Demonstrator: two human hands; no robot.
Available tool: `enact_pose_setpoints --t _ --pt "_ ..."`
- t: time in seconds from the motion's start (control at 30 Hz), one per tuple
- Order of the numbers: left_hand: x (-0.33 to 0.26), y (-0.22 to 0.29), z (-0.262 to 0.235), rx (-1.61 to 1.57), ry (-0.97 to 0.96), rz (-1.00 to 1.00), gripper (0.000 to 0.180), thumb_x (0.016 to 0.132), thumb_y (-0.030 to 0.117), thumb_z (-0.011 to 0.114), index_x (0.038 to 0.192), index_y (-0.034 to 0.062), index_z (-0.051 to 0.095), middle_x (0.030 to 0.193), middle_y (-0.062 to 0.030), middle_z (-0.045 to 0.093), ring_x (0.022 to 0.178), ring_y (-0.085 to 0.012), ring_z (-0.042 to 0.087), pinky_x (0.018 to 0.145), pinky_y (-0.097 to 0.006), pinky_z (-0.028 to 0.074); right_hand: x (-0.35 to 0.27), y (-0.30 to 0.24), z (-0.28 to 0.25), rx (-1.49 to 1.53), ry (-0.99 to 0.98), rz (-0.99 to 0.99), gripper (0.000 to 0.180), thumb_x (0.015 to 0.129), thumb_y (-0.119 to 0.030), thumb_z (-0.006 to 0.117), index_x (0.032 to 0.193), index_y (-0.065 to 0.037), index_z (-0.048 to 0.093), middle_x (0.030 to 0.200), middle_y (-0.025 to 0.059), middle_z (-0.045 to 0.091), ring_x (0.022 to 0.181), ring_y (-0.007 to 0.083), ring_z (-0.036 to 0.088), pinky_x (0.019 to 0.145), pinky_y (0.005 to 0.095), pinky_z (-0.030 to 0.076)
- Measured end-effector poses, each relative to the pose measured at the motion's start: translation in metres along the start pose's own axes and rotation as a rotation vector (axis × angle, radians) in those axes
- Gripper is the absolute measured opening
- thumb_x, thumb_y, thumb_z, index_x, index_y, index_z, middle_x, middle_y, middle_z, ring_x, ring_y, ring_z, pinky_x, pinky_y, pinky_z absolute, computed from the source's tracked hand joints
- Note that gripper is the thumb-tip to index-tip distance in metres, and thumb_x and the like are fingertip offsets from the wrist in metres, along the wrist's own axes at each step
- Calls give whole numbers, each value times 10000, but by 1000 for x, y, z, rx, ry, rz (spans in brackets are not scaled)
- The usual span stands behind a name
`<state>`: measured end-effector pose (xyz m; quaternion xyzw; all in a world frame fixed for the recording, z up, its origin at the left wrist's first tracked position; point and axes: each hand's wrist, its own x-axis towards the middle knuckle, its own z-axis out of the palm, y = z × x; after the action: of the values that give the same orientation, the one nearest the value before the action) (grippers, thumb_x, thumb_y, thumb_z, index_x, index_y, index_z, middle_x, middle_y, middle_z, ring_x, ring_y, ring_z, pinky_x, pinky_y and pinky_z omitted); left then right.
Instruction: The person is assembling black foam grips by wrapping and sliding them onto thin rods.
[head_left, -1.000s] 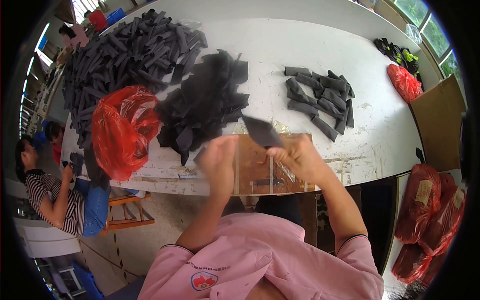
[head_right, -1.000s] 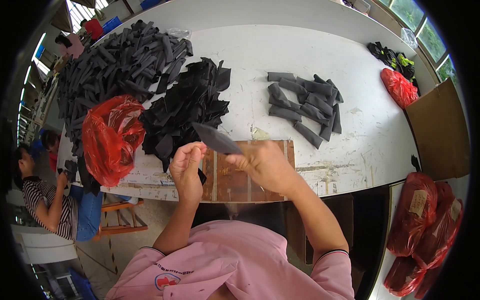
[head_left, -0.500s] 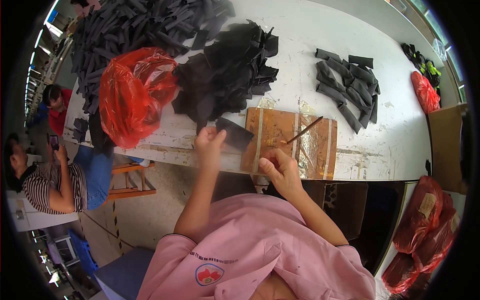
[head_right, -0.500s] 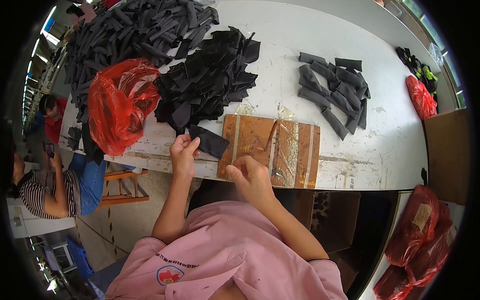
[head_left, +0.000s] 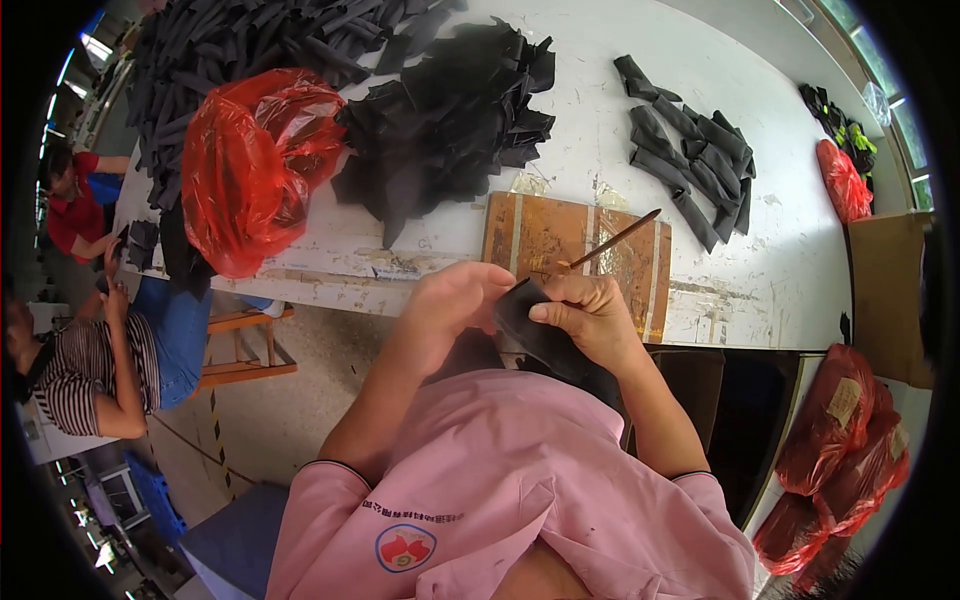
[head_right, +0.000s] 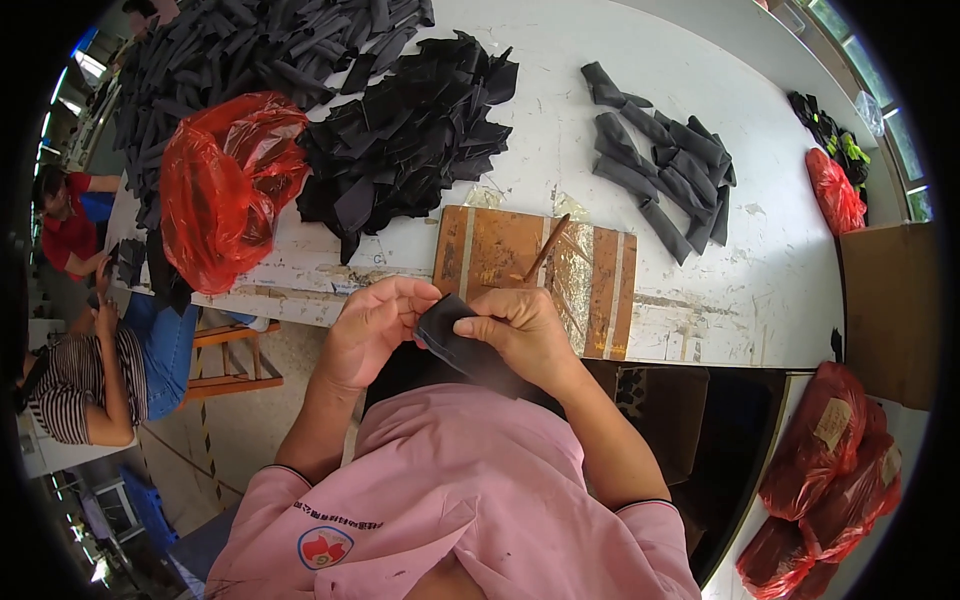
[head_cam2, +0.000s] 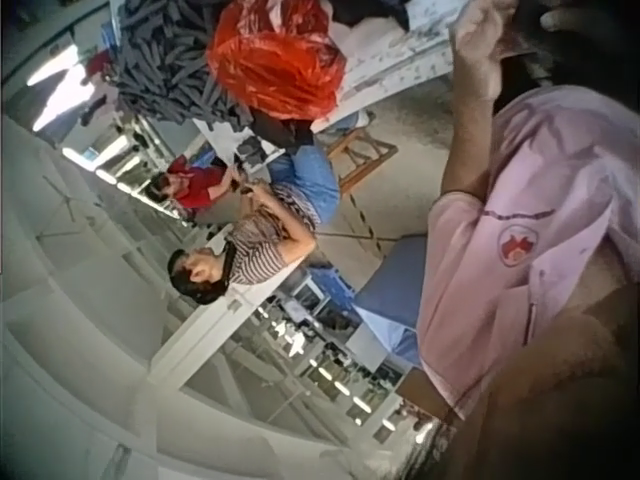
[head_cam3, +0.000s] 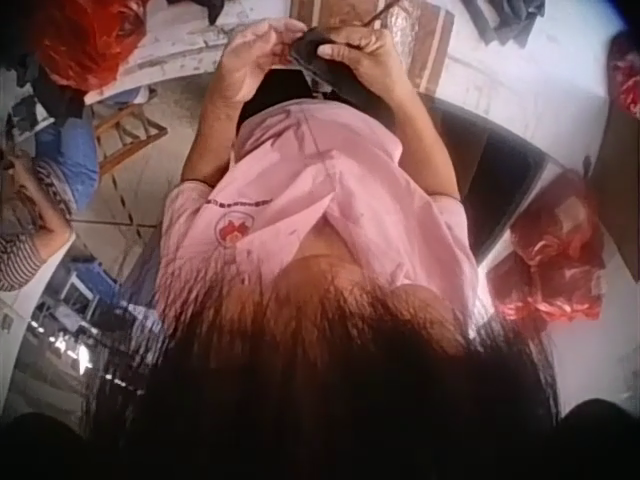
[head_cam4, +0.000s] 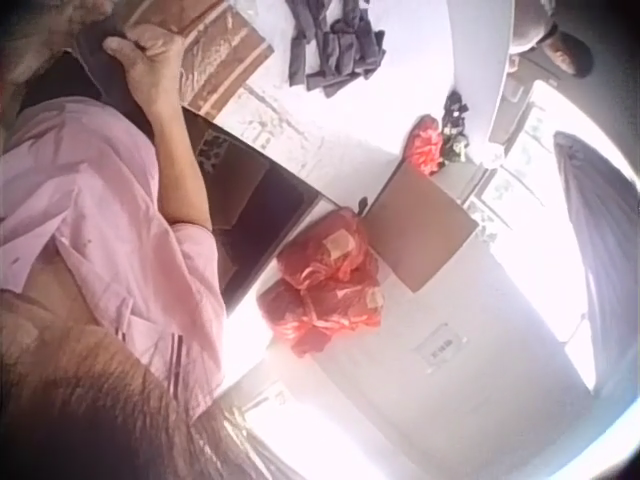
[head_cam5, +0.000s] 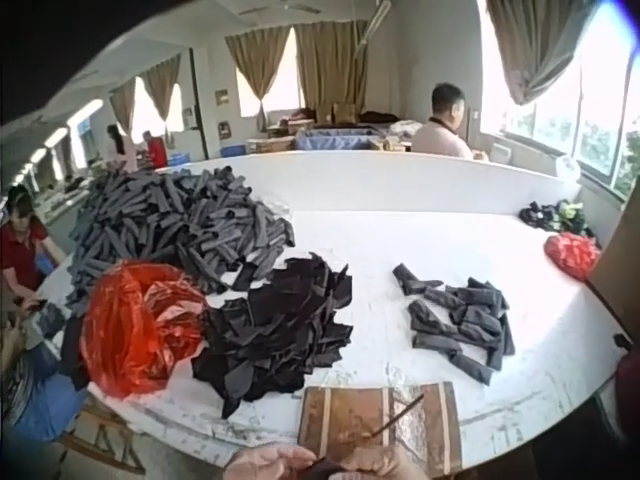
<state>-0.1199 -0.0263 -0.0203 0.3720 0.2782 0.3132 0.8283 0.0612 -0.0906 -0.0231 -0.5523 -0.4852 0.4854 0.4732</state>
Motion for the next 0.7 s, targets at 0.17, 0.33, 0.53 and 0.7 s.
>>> enact_pose_setpoints --t 0.17,0.33,0.53,0.7 --pt "8 13 0 272 -101 -208 163 791 123 561 869 -19 573 762 -42 584 676 -85 540 614 -211 432 1 -6 -6 -199 -198 -114 106 702 -85 657 729 8 614 589 76 556 531 152 521 512 273 410" --pt "13 15 -2 402 -168 -268 76 741 13 598 812 -10 584 682 -16 580 581 -48 526 513 -171 423 7 -5 -7 -246 -289 -172 125 697 -96 657 748 6 608 642 87 564 568 196 528 534 290 417" --pt "-1 -3 14 706 227 136 22 740 -20 566 761 -15 569 661 1 576 550 -15 498 501 -160 410 4 -17 20 -965 381 -612 309 674 -147 685 924 -9 565 866 118 524 656 216 503 538 296 412" --pt "-2 -20 36 957 409 617 82 704 -7 583 777 1 546 634 -102 570 547 -168 566 470 -260 421 0 -7 36 -166 302 -227 123 693 -61 660 783 11 616 622 45 486 565 113 453 492 234 353"
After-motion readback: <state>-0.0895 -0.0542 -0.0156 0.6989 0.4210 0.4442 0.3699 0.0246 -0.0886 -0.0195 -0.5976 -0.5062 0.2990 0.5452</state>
